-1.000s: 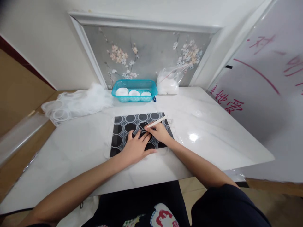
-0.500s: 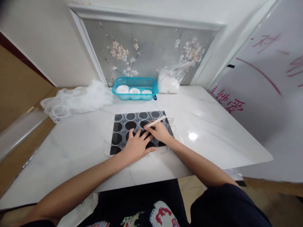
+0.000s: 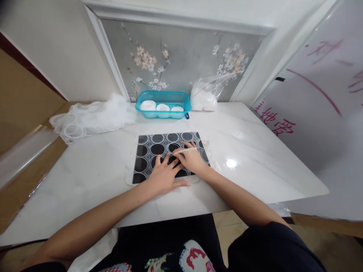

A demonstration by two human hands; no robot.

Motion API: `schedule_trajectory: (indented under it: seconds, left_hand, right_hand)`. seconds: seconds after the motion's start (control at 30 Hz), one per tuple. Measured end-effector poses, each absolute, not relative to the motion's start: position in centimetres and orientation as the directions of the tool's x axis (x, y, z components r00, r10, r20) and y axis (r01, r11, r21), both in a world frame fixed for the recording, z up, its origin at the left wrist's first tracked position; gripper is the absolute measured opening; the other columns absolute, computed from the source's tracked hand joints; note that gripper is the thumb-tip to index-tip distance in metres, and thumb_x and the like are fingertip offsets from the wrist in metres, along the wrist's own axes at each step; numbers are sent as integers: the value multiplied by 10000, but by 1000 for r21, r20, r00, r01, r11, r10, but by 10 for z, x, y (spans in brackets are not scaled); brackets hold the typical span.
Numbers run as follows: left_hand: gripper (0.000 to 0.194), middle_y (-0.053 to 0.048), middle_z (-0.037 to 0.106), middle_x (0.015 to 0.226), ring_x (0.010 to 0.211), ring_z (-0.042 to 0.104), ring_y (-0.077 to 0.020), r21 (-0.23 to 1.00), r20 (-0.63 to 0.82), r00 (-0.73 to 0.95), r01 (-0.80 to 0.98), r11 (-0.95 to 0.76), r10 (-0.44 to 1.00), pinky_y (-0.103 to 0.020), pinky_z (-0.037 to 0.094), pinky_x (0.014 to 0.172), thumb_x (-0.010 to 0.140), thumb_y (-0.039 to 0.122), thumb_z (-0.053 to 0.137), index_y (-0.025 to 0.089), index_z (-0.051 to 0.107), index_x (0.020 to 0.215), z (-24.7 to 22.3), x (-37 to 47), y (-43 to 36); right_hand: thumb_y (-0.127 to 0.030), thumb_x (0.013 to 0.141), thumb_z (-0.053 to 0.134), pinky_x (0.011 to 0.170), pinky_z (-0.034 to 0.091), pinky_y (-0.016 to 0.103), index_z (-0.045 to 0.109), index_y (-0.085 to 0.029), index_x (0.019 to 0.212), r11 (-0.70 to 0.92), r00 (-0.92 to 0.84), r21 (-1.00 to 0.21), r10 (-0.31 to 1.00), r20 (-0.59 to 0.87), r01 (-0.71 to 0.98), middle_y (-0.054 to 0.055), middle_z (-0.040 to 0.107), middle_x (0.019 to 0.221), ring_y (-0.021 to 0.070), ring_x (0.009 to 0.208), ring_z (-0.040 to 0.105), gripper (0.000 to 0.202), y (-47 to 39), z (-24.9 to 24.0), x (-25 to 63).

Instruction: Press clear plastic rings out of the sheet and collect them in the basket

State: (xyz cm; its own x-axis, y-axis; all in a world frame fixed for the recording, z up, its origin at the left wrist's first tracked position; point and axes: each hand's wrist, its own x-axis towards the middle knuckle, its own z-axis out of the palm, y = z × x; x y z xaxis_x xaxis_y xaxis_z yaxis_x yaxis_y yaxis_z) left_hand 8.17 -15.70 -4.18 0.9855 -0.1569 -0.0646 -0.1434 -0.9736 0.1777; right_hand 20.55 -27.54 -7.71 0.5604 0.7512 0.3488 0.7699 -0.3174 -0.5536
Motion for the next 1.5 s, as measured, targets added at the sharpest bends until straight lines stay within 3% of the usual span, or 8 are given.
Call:
schedule_trajectory:
  seconds: [0.1, 0.17, 0.33, 0.47, 0.6, 1.1, 1.3, 1.5]
  left_hand:
    - [987, -112, 442, 1492, 1401, 253, -482, 189, -90, 985, -131, -973, -150, -659, 109, 1119, 736, 904, 365, 227, 483, 1444, -40, 82, -158]
    - [1039, -102, 395, 1524, 1411, 216, -496, 203, -115, 982, -127, -971, -152, -665, 95, 1118, 693, 935, 365, 249, 446, 1470, -40, 82, -156]
    - [982, -69, 372, 1540, 1396, 252, -499, 227, -154, 972, -140, -964, -177, -712, 109, 1084, 741, 922, 283, 277, 451, 1462, -29, 83, -152]
    - [777, -108, 577, 1362, 1284, 471, -368, 169, 18, 992, -129, -977, -128, -649, 188, 1100, 909, 759, 244, 189, 623, 1277, -17, 91, -160]
    - [771, -134, 469, 1467, 1365, 391, -348, 99, 25, 978, -209, -973, -207, -627, 183, 1120, 934, 719, 265, 155, 506, 1402, -20, 110, -178]
    - [828, -201, 454, 1460, 1376, 402, -325, 80, -21, 984, -173, -982, -175, -537, 187, 1165, 937, 712, 253, 71, 498, 1400, -39, 113, -187]
    - [822, -209, 442, 1466, 1401, 368, -322, 121, -30, 981, -187, -975, -192, -527, 171, 1167, 948, 698, 254, 52, 488, 1399, -42, 115, -183]
    - [873, -181, 472, 1452, 1359, 429, -303, 263, 7, 972, -227, -938, -233, -514, 174, 1166, 873, 792, 316, 100, 521, 1365, -45, 117, -173]
  right_hand:
    - [-150, 910, 523, 1178, 70, 636, 734, -266, 940, -245, 356, -307, 849, 390, 920, 21, 752, 950, 292, 1279, 516, 242, -272, -68, 208]
    - [-113, 867, 538, 1176, 56, 629, 730, -266, 951, -273, 358, -249, 829, 429, 929, 26, 749, 935, 282, 1221, 549, 260, -268, -54, 228]
    - [-240, 928, 465, 1105, 204, 650, 732, -211, 899, -552, 703, -495, 258, 663, 670, 73, 737, 1018, 286, 1087, 596, 270, -272, -22, 286]
    - [-318, 887, 554, 1069, 336, 583, 735, -229, 825, -440, 723, -576, 474, 502, 688, 41, 752, 933, 281, 1031, 635, 211, -299, -41, 273]
    - [-398, 875, 570, 817, 541, 364, 732, -199, 814, -303, 773, -807, 575, 269, 506, 73, 749, 952, 241, 890, 697, 264, -317, -68, 245]
    - [-381, 864, 616, 832, 527, 354, 754, -174, 845, -181, 752, -857, 587, 299, 482, 79, 741, 912, 227, 888, 685, 249, -315, -80, 244]
    - [-357, 899, 590, 935, 491, 432, 759, -190, 896, -282, 728, -760, 595, 340, 585, 84, 742, 952, 260, 999, 660, 237, -318, -82, 241]
    - [-183, 923, 511, 1164, -51, 626, 731, -277, 965, -409, 490, -270, 755, 436, 871, 23, 751, 916, 276, 1274, 507, 243, -313, -83, 239]
